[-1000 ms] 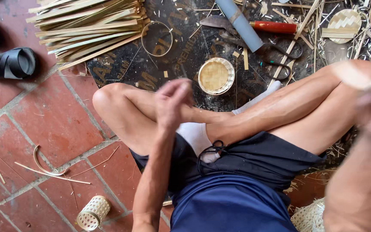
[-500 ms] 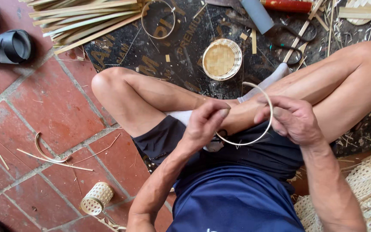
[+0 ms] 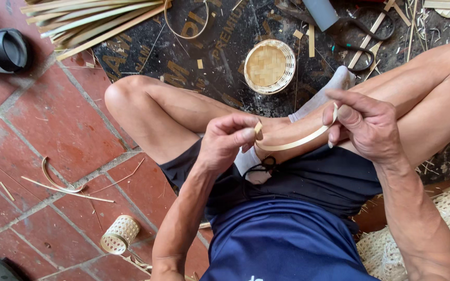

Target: The person sits on the floor assembling woven bamboo basket bodies. They fit a woven cylinder over a round bamboo base, press a bamboo rim ring around the top edge, trim excess material with scissors, and sort and align flat bamboo strips.

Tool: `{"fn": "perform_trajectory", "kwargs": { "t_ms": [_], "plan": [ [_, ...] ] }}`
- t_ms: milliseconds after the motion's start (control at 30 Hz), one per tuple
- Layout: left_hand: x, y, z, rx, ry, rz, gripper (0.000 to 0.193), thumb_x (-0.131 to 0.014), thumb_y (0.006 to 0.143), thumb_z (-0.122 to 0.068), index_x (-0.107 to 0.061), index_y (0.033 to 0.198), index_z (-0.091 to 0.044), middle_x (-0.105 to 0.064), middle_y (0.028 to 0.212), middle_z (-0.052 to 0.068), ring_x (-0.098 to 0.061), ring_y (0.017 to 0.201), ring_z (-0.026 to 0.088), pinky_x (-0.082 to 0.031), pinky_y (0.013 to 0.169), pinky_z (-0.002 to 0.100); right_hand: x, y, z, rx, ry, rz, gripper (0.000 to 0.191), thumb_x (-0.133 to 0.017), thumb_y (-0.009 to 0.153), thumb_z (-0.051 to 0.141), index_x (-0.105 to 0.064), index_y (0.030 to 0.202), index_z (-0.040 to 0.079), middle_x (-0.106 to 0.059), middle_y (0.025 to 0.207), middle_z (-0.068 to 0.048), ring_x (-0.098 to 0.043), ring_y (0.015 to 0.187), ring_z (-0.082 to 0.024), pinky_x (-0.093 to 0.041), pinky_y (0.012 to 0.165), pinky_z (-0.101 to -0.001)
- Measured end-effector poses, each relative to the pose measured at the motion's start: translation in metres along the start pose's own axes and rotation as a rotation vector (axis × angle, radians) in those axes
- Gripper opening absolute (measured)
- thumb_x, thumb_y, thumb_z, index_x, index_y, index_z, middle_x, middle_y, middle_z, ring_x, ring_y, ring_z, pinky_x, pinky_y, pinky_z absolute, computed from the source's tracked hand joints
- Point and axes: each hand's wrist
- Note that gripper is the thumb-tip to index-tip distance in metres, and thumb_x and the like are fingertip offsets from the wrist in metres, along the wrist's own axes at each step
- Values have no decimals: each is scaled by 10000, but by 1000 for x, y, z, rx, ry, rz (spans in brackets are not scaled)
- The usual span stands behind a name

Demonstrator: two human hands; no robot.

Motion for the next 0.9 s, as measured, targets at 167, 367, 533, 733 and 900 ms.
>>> {"fn": "perform_trajectory", "kwargs": {
  "t_ms": [167, 367, 533, 733, 900],
  "plan": [
    [1, 20, -52, -166, 438, 245, 166, -734, 989, -123, -748, 1126, -32, -674, 1053, 24, -616, 1005, 147, -534, 898, 306, -15, 39, 39, 256, -297, 219, 196, -687, 1030, 112, -731, 1208, 43, -720, 1009, -121, -664, 729, -101, -562, 632, -217],
    [2, 74, -115, -765, 1402, 555, 202, -771, 898, -101, -737, 1096, -79, -626, 1009, 29, -597, 1007, 240, -480, 929, 391, -51, 85, 58, 717, -1148, 466, 88, -770, 871, 49, -717, 936, 23, -698, 923, -94, -682, 795, -248, -552, 688, -352],
    [8, 105, -133, -961, 1639, 648, 217, -726, 891, -149, -697, 1098, -93, -608, 1010, 36, -563, 1047, 247, -440, 979, 404, -71, 115, 41, 859, -1381, 427, 132, -740, 835, 88, -687, 939, 26, -672, 945, -86, -650, 790, -255, -530, 675, -371],
    [18, 110, -134, -1041, 1756, 601, 246, -700, 904, -180, -677, 1125, -77, -646, 1062, 25, -573, 1073, 237, -438, 1005, 408, -79, 130, 43, 924, -1459, 378, 143, -691, 812, 41, -664, 950, 12, -641, 1005, -93, -638, 837, -244, -531, 729, -361],
    [21, 107, -127, -1054, 1749, 597, 276, -680, 917, -184, -679, 1158, -49, -672, 1078, 54, -573, 1089, 250, -444, 1012, 416, -84, 125, 47, 910, -1501, 409, 112, -691, 789, 58, -649, 889, 30, -622, 931, -76, -612, 781, -235, -511, 690, -369]
  ]
}}
Point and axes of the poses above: each hand's wrist, its own y-axis towards the middle knuckle, its own x-axis out of the back of the hand, z = x × y
